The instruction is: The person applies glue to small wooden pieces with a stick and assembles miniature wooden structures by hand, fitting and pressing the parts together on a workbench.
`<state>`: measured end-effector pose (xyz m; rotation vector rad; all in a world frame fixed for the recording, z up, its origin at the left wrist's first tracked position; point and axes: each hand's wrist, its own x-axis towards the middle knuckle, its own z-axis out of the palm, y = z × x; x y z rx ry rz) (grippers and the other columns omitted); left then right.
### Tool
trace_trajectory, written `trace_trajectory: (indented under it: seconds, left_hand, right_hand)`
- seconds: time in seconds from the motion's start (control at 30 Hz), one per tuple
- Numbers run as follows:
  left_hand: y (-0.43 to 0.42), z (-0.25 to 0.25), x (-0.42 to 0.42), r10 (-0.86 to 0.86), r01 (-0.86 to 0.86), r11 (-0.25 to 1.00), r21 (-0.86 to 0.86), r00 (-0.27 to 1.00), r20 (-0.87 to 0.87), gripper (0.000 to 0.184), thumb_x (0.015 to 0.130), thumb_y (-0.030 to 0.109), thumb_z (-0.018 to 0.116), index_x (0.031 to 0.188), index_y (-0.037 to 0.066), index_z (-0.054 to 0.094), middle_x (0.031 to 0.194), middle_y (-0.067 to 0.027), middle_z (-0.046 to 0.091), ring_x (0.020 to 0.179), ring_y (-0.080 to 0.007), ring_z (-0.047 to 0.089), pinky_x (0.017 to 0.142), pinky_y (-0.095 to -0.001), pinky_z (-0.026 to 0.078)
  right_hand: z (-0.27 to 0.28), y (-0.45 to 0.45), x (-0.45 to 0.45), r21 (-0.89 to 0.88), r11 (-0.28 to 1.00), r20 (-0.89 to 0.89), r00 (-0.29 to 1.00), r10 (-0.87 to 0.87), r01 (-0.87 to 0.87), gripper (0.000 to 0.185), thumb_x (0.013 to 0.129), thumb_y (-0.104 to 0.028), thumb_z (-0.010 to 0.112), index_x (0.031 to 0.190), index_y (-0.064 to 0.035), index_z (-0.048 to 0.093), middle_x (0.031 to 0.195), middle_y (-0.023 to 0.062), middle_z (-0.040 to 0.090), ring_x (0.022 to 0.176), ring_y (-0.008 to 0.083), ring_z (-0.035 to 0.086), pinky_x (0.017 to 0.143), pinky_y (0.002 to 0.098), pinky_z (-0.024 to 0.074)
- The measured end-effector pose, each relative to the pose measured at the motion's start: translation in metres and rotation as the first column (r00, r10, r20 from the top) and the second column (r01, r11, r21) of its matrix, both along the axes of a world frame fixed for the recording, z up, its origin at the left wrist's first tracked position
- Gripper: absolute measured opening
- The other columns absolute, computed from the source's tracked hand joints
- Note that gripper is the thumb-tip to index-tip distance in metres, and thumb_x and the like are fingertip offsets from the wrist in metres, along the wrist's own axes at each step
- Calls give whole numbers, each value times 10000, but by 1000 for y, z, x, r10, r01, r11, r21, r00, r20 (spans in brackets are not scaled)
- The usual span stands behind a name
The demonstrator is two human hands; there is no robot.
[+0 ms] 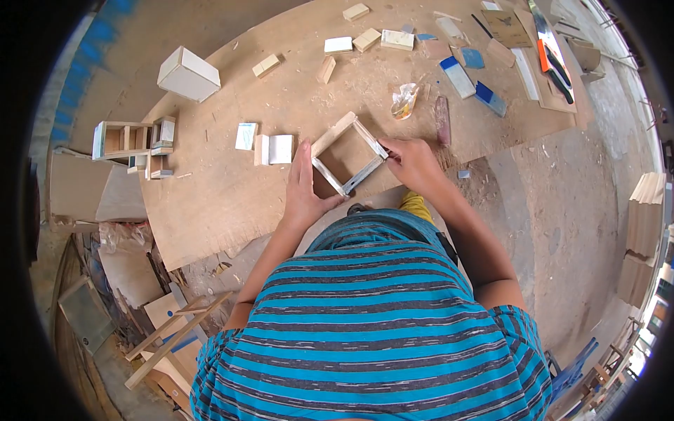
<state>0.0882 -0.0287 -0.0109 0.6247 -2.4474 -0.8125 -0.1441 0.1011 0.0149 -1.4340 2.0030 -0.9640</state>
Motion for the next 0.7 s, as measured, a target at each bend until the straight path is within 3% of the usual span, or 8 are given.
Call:
trace_trajectory:
  seconds: [0.27, 0.37, 0.47, 0.57, 0.7]
  left_hand:
    - [0, 0, -1, -3, 3, 1000, 2, 1000, -5, 1336, 504, 202, 940, 1556, 25, 136, 1552, -248, 290, 1401, -426, 345, 1146, -463, 326]
    - [-1, -3, 0, 4, -3, 1000, -18, 1000, 26, 1374, 486, 245, 958, 1549, 26, 115, 1559, -241, 275, 1413, -439, 326, 1152, -476, 336]
    - [0, -2, 0, 10, -9, 1000, -25, 999, 35, 1368, 493, 246, 956, 1550, 29, 116, 1555, -243, 280, 1406, -443, 335, 1146, -474, 346]
    - [1, -2, 0, 23, -22, 1000, -20, 999, 48, 1365, 495, 246, 955, 1551, 35, 116, 1549, -247, 288, 1397, -443, 346, 1141, -473, 354]
    - [1, 0, -1, 34, -35, 999, 26, 998, 62, 1339, 512, 250, 948, 1550, 31, 131, 1543, -246, 296, 1402, -430, 339, 1147, -467, 342]
  right_hand:
    - [2, 0, 8, -66, 998, -67, 998, -4, -1, 406, 777, -18, 610, 1181, 1, 652, 933, 250, 658, 807, 411, 650, 713, 428, 521]
    - [-6, 0, 9, -125, 992, -127, 992, -3, -13, 431, 768, 12, 618, 1198, 4, 640, 946, 239, 651, 800, 390, 663, 683, 384, 525]
    - [-6, 1, 10, -144, 990, -156, 988, -19, -4, 402, 775, -14, 609, 1173, 13, 655, 947, 251, 661, 799, 409, 650, 720, 430, 524]
    - [-4, 1, 11, -63, 997, -38, 998, -51, 49, 415, 772, -16, 608, 1184, 8, 656, 939, 255, 662, 787, 398, 659, 708, 419, 526]
    - [-1, 1, 8, -17, 999, -6, 999, -45, 45, 419, 769, -7, 594, 1182, 5, 662, 923, 257, 668, 784, 374, 673, 699, 406, 527]
